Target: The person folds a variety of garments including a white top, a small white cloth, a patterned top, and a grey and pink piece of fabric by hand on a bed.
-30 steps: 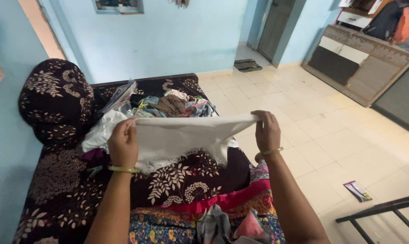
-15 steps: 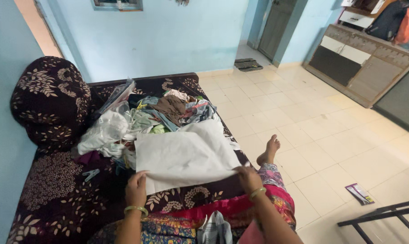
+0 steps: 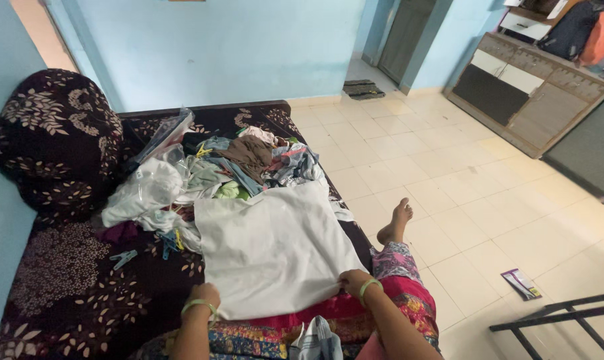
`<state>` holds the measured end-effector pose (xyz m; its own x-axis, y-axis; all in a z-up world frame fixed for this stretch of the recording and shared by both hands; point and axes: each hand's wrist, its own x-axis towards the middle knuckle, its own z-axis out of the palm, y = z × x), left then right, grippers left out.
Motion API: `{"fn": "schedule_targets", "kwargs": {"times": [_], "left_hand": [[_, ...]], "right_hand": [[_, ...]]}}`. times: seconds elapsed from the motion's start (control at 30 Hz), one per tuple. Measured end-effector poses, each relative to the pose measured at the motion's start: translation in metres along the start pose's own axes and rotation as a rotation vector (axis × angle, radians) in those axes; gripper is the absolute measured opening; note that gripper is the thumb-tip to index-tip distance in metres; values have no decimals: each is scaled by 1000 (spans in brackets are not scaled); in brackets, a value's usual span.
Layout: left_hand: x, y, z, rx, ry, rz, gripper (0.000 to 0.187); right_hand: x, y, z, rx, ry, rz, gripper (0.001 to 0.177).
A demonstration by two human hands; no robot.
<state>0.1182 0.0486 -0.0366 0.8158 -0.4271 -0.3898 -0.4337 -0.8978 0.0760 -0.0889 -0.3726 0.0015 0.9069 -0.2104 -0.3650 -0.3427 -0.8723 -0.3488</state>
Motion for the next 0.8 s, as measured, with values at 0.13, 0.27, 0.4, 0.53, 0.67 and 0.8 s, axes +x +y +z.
{"fn": "schedule_targets", "kwargs": {"times": [0.13,0.27,0.4,0.53,0.67,0.8], "left_hand": [[-9,-11,15,-31,-38,-139,29],[-12,8,21,-120,26,-326,39],[-15,47,8,-152,89,-207,52],[-20,53,-6,-167,27,30,81],[-19,50,0,-42,-126,-42,95],[-8,52,3,-102,-159,-116,98]], "right_hand": [[-4,3,1,78,-129,-55,30],[-13,-13,-5,-6,-109,-68,45],[-11,-72,-11,83,49,-90,65],[22,-145,25,73,-49,-275,61],[69,-208,82,-214,-18,-682,63],[78,-212,106,-179,95,-632,75]]}}
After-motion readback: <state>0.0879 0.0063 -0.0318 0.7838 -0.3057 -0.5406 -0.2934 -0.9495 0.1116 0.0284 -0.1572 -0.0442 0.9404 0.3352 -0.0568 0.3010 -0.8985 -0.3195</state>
